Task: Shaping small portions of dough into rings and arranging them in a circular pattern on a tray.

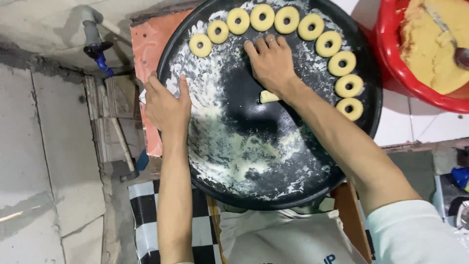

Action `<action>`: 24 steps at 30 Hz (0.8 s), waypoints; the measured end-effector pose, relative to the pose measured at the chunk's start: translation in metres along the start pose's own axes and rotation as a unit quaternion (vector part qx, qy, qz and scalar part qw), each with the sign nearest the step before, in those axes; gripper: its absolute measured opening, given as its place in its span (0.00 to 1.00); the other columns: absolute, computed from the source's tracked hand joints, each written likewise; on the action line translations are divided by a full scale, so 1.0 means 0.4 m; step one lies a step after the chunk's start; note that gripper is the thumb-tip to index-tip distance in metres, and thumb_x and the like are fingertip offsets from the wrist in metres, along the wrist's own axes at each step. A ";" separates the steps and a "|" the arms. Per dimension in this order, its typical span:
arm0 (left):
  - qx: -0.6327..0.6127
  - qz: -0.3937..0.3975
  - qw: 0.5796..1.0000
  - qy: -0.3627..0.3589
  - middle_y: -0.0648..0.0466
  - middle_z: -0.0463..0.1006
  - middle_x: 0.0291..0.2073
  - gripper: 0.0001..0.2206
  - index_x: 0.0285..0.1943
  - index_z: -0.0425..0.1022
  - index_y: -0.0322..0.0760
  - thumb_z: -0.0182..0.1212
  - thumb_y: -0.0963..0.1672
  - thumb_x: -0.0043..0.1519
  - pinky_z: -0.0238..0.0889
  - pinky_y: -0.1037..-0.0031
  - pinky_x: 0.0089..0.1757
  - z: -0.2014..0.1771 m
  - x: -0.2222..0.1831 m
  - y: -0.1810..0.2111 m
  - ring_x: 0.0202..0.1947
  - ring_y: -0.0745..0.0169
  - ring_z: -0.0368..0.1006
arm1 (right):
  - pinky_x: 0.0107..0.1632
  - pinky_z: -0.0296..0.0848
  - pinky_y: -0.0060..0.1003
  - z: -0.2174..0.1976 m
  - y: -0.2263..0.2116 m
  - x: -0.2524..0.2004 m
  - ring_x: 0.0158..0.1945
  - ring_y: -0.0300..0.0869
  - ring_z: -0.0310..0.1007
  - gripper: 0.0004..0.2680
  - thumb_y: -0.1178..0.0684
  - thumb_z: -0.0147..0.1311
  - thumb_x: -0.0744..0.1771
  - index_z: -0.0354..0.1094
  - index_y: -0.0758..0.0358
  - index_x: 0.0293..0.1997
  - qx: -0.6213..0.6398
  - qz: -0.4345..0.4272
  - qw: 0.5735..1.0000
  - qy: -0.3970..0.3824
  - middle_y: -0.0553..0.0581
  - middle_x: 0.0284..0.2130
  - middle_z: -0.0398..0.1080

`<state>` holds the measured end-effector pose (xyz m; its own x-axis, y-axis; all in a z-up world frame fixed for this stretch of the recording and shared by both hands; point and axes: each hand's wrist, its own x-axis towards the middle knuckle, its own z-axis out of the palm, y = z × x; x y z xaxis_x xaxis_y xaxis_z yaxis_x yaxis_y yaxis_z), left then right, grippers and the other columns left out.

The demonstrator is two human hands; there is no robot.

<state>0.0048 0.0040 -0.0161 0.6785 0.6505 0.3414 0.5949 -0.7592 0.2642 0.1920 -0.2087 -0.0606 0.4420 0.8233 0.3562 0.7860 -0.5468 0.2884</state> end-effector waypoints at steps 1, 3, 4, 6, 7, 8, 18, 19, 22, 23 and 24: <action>-0.003 0.000 1.000 -0.006 0.40 0.76 0.47 0.28 0.61 0.64 0.31 0.48 0.59 0.69 0.66 0.54 0.31 -0.006 0.001 0.002 0.39 0.39 0.76 | 0.34 0.62 0.39 -0.011 -0.004 -0.001 0.34 0.45 0.63 0.11 0.57 0.54 0.63 0.62 0.56 0.49 -0.017 0.023 0.998 0.061 0.55 0.32 0.70; -0.010 -0.004 1.000 -0.006 0.41 0.76 0.45 0.28 0.59 0.64 0.31 0.47 0.59 0.70 0.65 0.55 0.28 -0.008 -0.027 -0.003 0.37 0.40 0.76 | 0.27 0.58 0.34 -0.052 -0.021 -0.030 0.22 0.39 0.59 0.08 0.62 0.53 0.61 0.60 0.55 0.39 -0.037 0.039 0.991 0.126 0.51 0.20 0.68; 0.011 -0.002 1.000 0.018 0.42 0.76 0.42 0.28 0.60 0.65 0.31 0.53 0.58 0.67 0.68 0.52 0.32 0.001 -0.024 -0.003 0.39 0.39 0.77 | 0.26 0.60 0.38 -0.076 -0.019 -0.034 0.19 0.44 0.65 0.04 0.60 0.51 0.64 0.64 0.56 0.39 0.025 0.067 0.989 0.128 0.53 0.17 0.69; 0.026 -0.002 0.998 0.056 0.43 0.76 0.40 0.28 0.61 0.66 0.32 0.60 0.57 0.65 0.71 0.49 0.35 0.010 -0.013 -0.004 0.41 0.38 0.78 | 0.24 0.63 0.43 -0.111 -0.014 -0.046 0.16 0.49 0.70 0.02 0.58 0.49 0.67 0.67 0.58 0.40 0.081 0.089 0.983 0.142 0.55 0.14 0.69; 0.020 0.001 0.998 0.054 0.44 0.75 0.39 0.28 0.61 0.66 0.32 0.58 0.58 0.65 0.71 0.51 0.36 0.014 -0.007 -0.005 0.41 0.39 0.78 | 0.29 0.67 0.51 -0.117 -0.010 -0.054 0.22 0.58 0.73 0.05 0.57 0.46 0.69 0.65 0.55 0.48 0.195 0.163 0.966 0.058 0.61 0.17 0.71; 0.016 0.005 0.999 0.042 0.46 0.75 0.38 0.28 0.60 0.66 0.33 0.57 0.58 0.66 0.71 0.53 0.36 0.020 -0.020 -0.012 0.40 0.41 0.78 | 0.34 0.72 0.59 -0.120 -0.018 -0.083 0.27 0.67 0.76 0.09 0.56 0.43 0.70 0.62 0.52 0.56 0.308 0.236 0.921 -0.035 0.67 0.19 0.72; -0.072 0.083 0.985 0.133 0.40 0.63 0.47 0.24 0.56 0.65 0.27 0.65 0.51 0.65 0.60 0.49 0.45 -0.057 -0.044 0.052 0.52 0.32 0.62 | 0.52 0.74 0.52 -0.234 -0.021 -0.258 0.59 0.61 0.64 0.12 0.49 0.63 0.64 0.77 0.58 0.50 0.312 0.045 0.942 -0.113 0.60 0.52 0.70; -0.153 0.115 0.977 0.097 0.42 0.66 0.46 0.19 0.55 0.68 0.30 0.65 0.48 0.64 0.60 0.50 0.48 -0.081 -0.055 0.086 0.52 0.34 0.64 | 0.54 0.72 0.51 -0.227 -0.024 -0.257 0.56 0.60 0.67 0.12 0.48 0.63 0.65 0.75 0.60 0.50 0.415 0.115 0.897 -0.099 0.61 0.48 0.72; -0.332 0.142 0.932 0.010 0.45 0.71 0.44 0.11 0.53 0.73 0.34 0.62 0.44 0.66 0.61 0.55 0.50 -0.102 -0.076 0.179 0.51 0.41 0.69 | 0.44 0.71 0.41 -0.263 -0.021 -0.196 0.40 0.50 0.71 0.13 0.48 0.54 0.67 0.71 0.61 0.54 0.667 0.238 0.705 -0.046 0.61 0.34 0.74; -0.431 0.135 0.891 -0.050 0.47 0.73 0.42 0.08 0.52 0.74 0.35 0.59 0.44 0.69 0.64 0.58 0.50 -0.099 -0.084 0.211 0.50 0.44 0.72 | 0.34 0.72 0.33 -0.285 -0.017 -0.171 0.28 0.41 0.72 0.14 0.49 0.45 0.68 0.68 0.61 0.58 0.791 0.287 0.541 -0.013 0.61 0.24 0.74; -0.431 0.138 0.891 -0.046 0.47 0.73 0.42 0.08 0.52 0.74 0.35 0.59 0.44 0.69 0.64 0.58 0.50 -0.107 -0.088 0.251 0.50 0.44 0.72 | 0.34 0.72 0.33 -0.293 -0.023 -0.150 0.28 0.41 0.72 0.14 0.49 0.45 0.68 0.68 0.61 0.58 0.791 0.284 0.542 -0.010 0.61 0.24 0.74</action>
<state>0.0222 -0.0962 0.0372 0.8038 0.4054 0.4353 -0.1248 -0.6006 0.7897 0.1078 -0.2709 0.0195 0.7989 0.6009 -0.0262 -0.0990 0.0884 -0.9912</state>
